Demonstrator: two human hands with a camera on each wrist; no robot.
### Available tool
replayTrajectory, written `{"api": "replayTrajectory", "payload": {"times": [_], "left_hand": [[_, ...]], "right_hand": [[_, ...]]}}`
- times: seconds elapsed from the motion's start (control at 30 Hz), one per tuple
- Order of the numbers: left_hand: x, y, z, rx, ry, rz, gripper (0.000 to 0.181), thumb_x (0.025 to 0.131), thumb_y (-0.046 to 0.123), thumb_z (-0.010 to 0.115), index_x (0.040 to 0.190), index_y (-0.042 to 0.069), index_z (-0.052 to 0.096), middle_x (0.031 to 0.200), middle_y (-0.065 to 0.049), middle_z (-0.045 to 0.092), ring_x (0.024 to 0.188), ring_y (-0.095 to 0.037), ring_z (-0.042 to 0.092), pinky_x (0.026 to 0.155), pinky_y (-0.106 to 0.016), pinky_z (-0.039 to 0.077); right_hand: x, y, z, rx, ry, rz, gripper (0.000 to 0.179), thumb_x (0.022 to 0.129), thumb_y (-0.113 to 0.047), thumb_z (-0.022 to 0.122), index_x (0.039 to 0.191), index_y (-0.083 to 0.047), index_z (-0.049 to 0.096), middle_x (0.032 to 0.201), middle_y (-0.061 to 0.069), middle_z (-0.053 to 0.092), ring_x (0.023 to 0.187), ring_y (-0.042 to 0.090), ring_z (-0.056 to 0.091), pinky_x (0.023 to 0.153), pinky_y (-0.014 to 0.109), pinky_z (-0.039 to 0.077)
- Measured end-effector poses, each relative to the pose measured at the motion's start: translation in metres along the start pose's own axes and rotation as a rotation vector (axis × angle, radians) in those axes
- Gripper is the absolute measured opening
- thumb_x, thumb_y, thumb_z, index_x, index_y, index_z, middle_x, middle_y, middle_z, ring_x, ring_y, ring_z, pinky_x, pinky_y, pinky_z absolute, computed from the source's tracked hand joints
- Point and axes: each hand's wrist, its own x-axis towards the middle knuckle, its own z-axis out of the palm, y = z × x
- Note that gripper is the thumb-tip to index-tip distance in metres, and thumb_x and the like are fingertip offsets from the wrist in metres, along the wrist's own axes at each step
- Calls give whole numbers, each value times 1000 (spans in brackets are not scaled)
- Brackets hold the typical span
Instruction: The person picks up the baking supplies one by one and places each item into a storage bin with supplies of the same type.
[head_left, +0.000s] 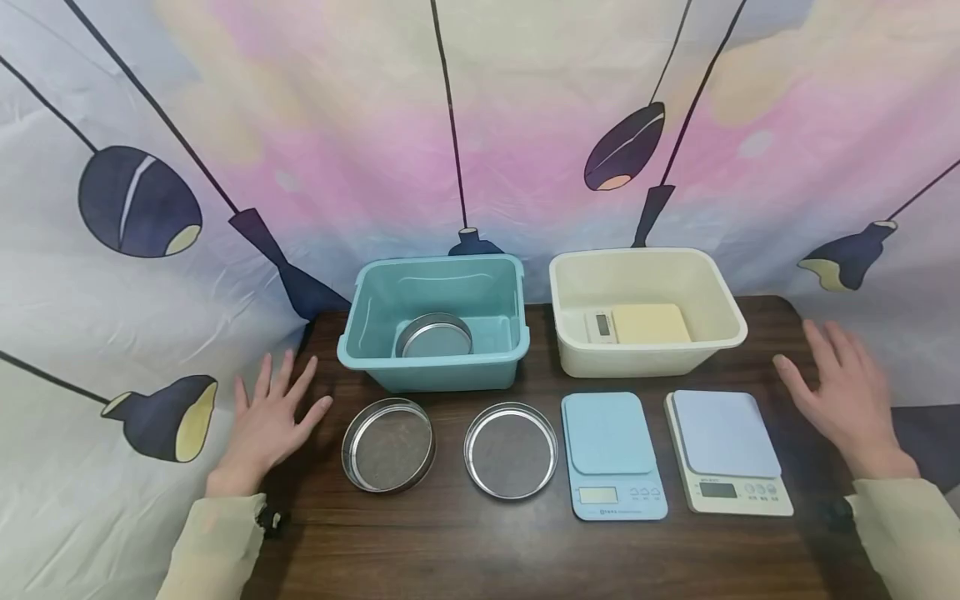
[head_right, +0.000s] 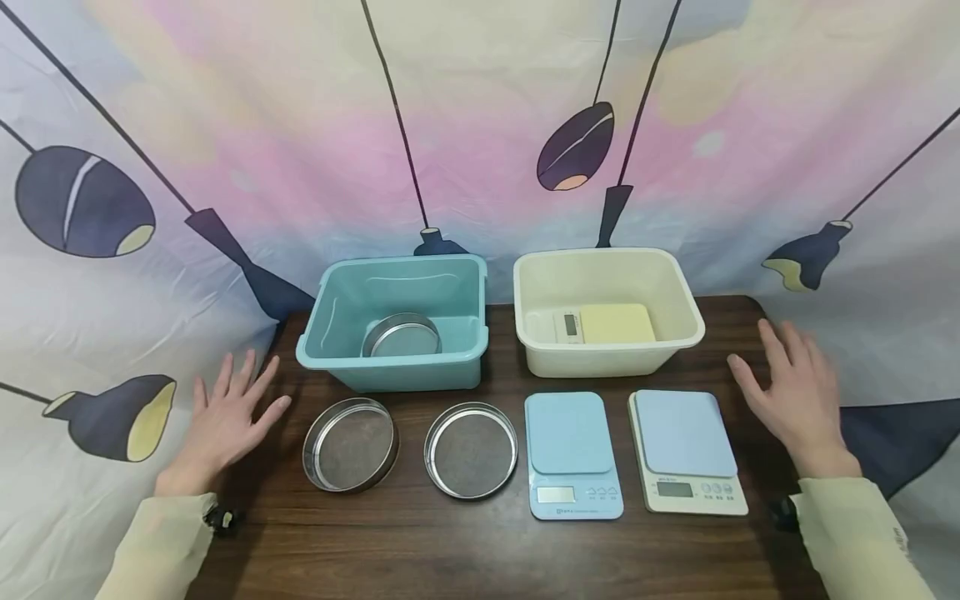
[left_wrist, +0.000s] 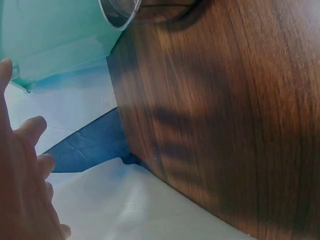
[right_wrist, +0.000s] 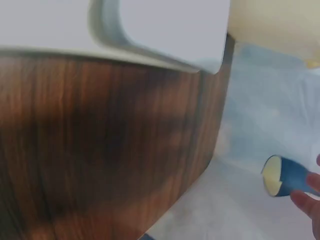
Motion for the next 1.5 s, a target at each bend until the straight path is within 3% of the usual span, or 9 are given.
{"api": "replayTrajectory", "payload": {"times": [0.13,0.23,0.43,0.57,0.67,0.77,0.97,1.23,1.5], "left_hand": [[-2,6,-1,-13,-17,-1,79,104,59,49,168,20,24,171,-25,16,158,-48,0,114,-80,-6],[-4,10,1,-30,6,11,78,104,57,52,167,19,26,168,-27,23,156,-49,12,113,-82,2],[-11,17,8,-78,89,50,66,103,47,60,157,12,46,151,-29,44,138,-52,39,106,-78,24],[-16,25,10,-106,103,68,61,101,42,65,150,9,52,142,-27,51,128,-51,46,97,-73,33],[-18,29,10,-118,84,74,64,101,42,66,152,8,50,141,-27,52,126,-51,48,95,-73,36],[-19,33,10,-133,70,76,67,100,42,67,154,7,48,140,-29,53,124,-52,50,95,-73,39],[-24,39,15,-213,97,91,64,98,35,72,150,4,52,137,-28,55,124,-50,52,98,-69,41],[-30,43,25,-261,182,138,54,92,16,79,141,2,61,127,-24,62,115,-45,60,92,-64,47],[-35,46,28,-278,177,115,52,93,16,80,140,4,63,127,-20,62,116,-43,61,93,-63,49]], "right_hand": [[1,-11,-3,73,59,-15,72,107,-43,48,162,-1,30,160,33,31,145,57,29,120,71,18],[4,-23,-8,136,96,-38,66,106,-36,53,159,0,38,153,35,39,138,58,36,117,72,24],[12,-51,-14,204,117,-110,56,104,-26,58,151,3,48,141,37,48,124,56,46,96,77,37],[17,-72,-16,208,126,-170,51,103,-21,60,146,5,52,131,32,55,113,48,54,84,67,44],[21,-88,-16,216,124,-203,49,102,-20,62,145,4,54,123,27,58,104,41,56,78,51,45],[27,-105,-17,219,110,-237,48,102,-19,63,144,3,56,122,25,61,100,37,59,75,45,47],[37,-138,-14,231,32,-300,46,103,-20,64,144,1,57,125,24,65,101,38,63,74,57,55],[51,-176,-1,288,-9,-391,42,101,-15,67,140,0,62,121,19,69,97,32,65,77,51,56],[59,-206,12,321,-54,-442,38,101,-17,67,136,0,65,120,19,70,92,31,67,77,48,56]]}}
